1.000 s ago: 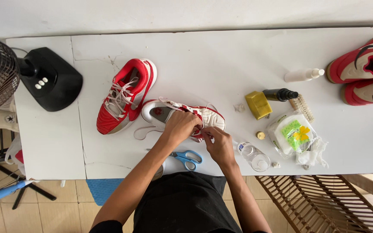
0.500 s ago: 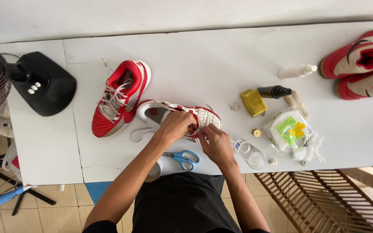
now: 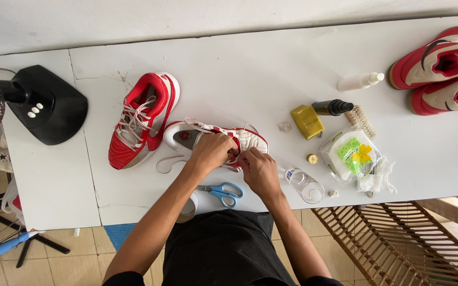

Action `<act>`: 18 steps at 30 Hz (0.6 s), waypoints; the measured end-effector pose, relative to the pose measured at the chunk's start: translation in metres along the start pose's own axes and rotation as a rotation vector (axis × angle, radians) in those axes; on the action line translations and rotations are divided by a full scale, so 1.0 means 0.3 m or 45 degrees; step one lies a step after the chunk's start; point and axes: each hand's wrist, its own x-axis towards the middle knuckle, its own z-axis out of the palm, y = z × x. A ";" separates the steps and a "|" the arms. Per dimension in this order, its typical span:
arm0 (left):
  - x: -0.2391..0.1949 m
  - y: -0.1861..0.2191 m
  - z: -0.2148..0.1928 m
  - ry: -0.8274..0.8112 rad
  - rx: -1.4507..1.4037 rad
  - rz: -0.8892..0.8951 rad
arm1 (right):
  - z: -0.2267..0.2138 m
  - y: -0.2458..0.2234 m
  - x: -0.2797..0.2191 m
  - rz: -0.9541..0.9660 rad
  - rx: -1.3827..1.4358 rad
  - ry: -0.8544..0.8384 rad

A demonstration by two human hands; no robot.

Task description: The person prepares a small piece of tape, cuts it with scissors, and applies it to the inside of a red and white sneaker. They then thread a shoelace through the eyelets and tie it.

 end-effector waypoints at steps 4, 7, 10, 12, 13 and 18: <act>0.001 -0.019 0.014 0.003 -0.016 -0.009 | -0.014 0.003 -0.010 0.048 0.089 0.084; -0.002 -0.018 -0.007 -0.029 -0.071 0.011 | -0.035 0.004 -0.010 0.095 0.269 0.080; -0.007 -0.013 -0.010 -0.033 -0.161 -0.005 | -0.051 -0.007 -0.014 0.104 0.373 0.077; -0.007 0.006 -0.025 -0.054 -0.080 -0.040 | -0.050 0.000 -0.015 0.133 0.401 0.065; 0.005 -0.009 -0.008 -0.055 -0.075 -0.038 | -0.049 0.003 -0.015 0.134 0.403 0.070; 0.032 -0.030 0.024 -0.062 0.009 0.031 | -0.046 0.007 -0.014 0.106 0.399 0.052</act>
